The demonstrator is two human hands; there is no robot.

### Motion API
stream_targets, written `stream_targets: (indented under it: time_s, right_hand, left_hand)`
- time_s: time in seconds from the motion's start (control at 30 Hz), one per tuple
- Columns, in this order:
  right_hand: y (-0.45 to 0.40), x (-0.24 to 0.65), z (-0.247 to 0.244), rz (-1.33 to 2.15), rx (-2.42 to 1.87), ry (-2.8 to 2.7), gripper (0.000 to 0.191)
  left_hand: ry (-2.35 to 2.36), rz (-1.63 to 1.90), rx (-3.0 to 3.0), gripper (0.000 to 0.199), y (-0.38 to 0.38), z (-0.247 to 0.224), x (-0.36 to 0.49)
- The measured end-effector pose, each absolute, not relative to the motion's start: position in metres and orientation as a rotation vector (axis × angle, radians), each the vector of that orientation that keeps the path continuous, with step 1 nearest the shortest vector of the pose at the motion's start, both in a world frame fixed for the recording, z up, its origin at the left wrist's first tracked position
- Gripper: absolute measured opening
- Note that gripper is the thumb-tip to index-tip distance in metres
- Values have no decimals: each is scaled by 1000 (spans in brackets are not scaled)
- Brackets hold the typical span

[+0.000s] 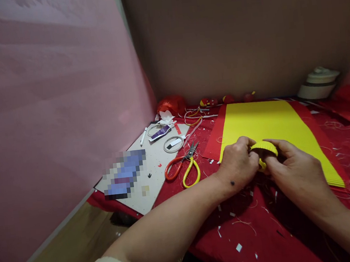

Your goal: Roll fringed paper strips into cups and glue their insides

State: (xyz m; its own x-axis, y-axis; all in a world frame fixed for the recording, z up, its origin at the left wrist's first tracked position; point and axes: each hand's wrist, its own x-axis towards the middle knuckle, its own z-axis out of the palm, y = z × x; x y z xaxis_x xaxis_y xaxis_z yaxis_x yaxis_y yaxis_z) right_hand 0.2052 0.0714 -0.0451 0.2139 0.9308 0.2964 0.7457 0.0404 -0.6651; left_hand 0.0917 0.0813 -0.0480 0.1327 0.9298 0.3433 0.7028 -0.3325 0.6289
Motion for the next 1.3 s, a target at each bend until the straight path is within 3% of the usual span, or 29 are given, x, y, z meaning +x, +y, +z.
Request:
stream_targets:
  time_s: [0.93, 1.3]
  right_hand:
    - [72, 205, -48, 311, -1671, -1591, 47]
    - [72, 203, -46, 343, -1695, -1576, 53]
  left_hand:
    - [1585, 1019, 2089, 35, 80, -47, 92]
    - [1566, 1046, 2109, 34, 82, -50, 92]
